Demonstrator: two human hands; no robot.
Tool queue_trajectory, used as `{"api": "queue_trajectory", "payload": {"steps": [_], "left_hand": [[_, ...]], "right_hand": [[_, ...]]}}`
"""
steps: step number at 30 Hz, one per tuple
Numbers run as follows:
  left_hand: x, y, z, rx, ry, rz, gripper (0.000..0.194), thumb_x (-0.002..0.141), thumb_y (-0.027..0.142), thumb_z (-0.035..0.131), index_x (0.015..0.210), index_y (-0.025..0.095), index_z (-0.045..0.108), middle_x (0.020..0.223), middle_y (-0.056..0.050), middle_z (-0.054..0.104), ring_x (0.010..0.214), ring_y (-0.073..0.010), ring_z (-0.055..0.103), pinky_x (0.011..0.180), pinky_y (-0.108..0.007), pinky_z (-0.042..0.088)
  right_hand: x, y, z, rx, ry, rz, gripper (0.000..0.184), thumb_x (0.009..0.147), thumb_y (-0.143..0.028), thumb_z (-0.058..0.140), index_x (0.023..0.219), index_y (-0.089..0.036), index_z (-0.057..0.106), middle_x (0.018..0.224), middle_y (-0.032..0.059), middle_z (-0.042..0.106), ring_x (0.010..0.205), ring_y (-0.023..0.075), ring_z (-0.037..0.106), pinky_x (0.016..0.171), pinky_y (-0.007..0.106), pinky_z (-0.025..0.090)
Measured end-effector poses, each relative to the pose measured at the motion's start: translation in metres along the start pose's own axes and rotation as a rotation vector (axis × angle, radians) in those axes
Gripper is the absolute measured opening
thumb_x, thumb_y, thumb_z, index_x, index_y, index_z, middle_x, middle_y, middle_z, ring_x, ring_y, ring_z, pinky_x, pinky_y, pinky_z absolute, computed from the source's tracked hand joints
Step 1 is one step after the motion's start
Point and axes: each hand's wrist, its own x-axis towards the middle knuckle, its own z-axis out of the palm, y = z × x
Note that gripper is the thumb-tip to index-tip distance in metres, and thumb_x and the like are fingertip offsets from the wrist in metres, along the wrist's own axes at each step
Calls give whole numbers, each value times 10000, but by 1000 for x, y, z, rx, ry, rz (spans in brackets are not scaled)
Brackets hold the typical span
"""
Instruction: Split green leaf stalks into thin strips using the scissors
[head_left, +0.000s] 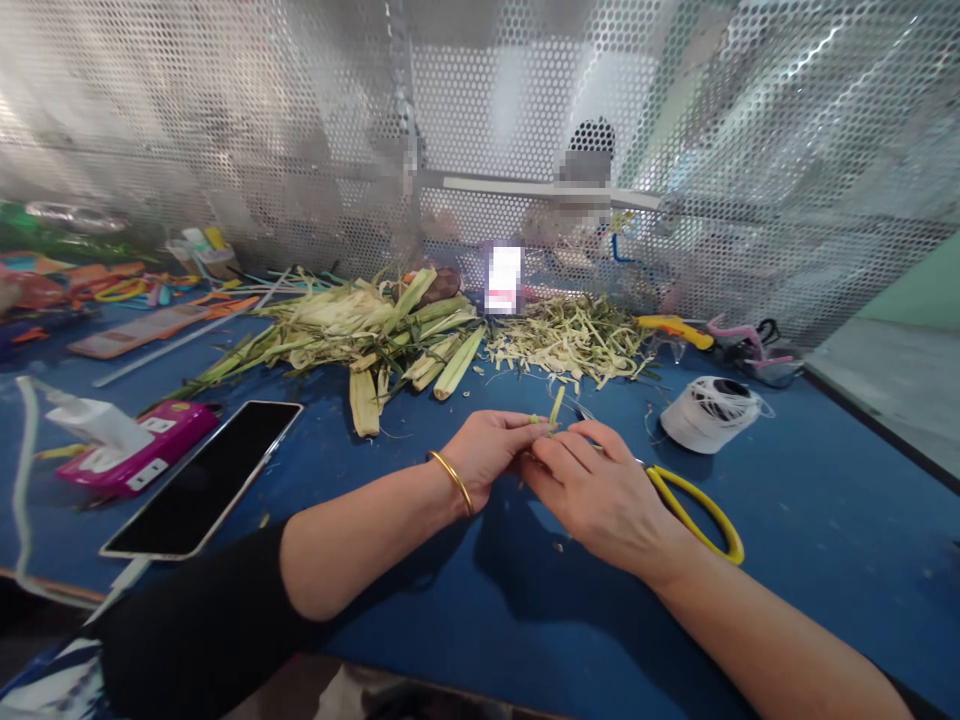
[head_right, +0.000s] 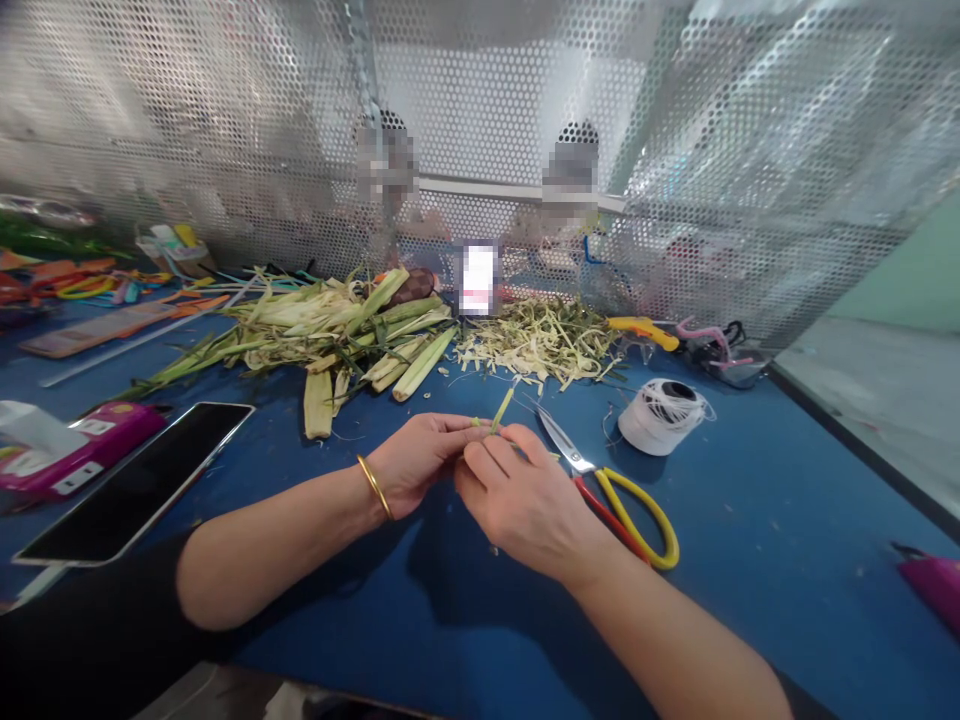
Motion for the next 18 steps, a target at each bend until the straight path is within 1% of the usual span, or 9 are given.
{"api": "queue_trajectory", "payload": {"steps": [3,5,6,9,11,12,13,15,18], "left_hand": [[0,-1,1,0,28,-11,275,562,260,832,776,116,738,700,-29,678,613,-93,557,598,-215,421],[0,0,1,-1,32,-6,270,574,256,829,787,118,737,657,-14,662,562,-78,535,578,-214,425],[0,0,1,-3,32,-3,256,590,253,823,790,120,735,643,-9,657,550,-77,538,582,-218,437],[-1,3,1,-1,32,-3,173,660,227,780,792,129,724,662,-22,676,582,-101,604,641,-242,488],[-2,4,2,24,34,-6,122,706,206,742,804,137,720,687,-33,693,612,-118,639,655,-247,502],[-2,5,2,39,32,-5,105,725,201,724,811,140,721,689,-34,695,614,-118,645,652,-244,503],[-2,5,2,54,30,-2,95,744,202,706,815,141,722,688,-34,695,613,-116,646,652,-241,505],[-2,4,2,83,24,6,93,764,214,687,806,139,724,675,-30,688,610,-109,642,661,-239,507],[-1,1,2,122,9,41,97,729,213,719,787,136,730,655,-16,674,615,-100,628,677,-231,506]], "right_hand": [[0,0,0,5,-2,11,239,892,-81,452,862,-165,674,816,55,650,781,182,544,889,372,369],[0,1,1,100,58,110,227,894,-88,458,861,-164,670,830,60,662,778,183,558,858,374,389],[-1,1,2,187,99,207,209,897,-107,470,863,-170,667,841,59,665,787,183,569,833,368,404],[-3,4,6,530,193,611,133,880,-187,534,813,-192,649,821,44,653,789,171,595,741,316,451],[-3,5,9,709,197,856,119,845,-234,573,746,-195,629,760,30,641,733,163,598,677,288,465],[-3,6,10,780,173,955,128,828,-258,583,721,-196,617,722,21,637,688,160,593,646,284,464],[-3,6,11,842,135,1035,139,815,-283,585,708,-197,609,688,13,634,647,159,588,621,285,461],[-3,7,13,956,55,1148,156,797,-323,573,707,-199,601,643,3,629,590,158,580,584,288,455],[-2,7,15,1073,15,1239,163,759,-347,575,693,-200,596,610,-4,619,559,158,571,571,297,456]]}}
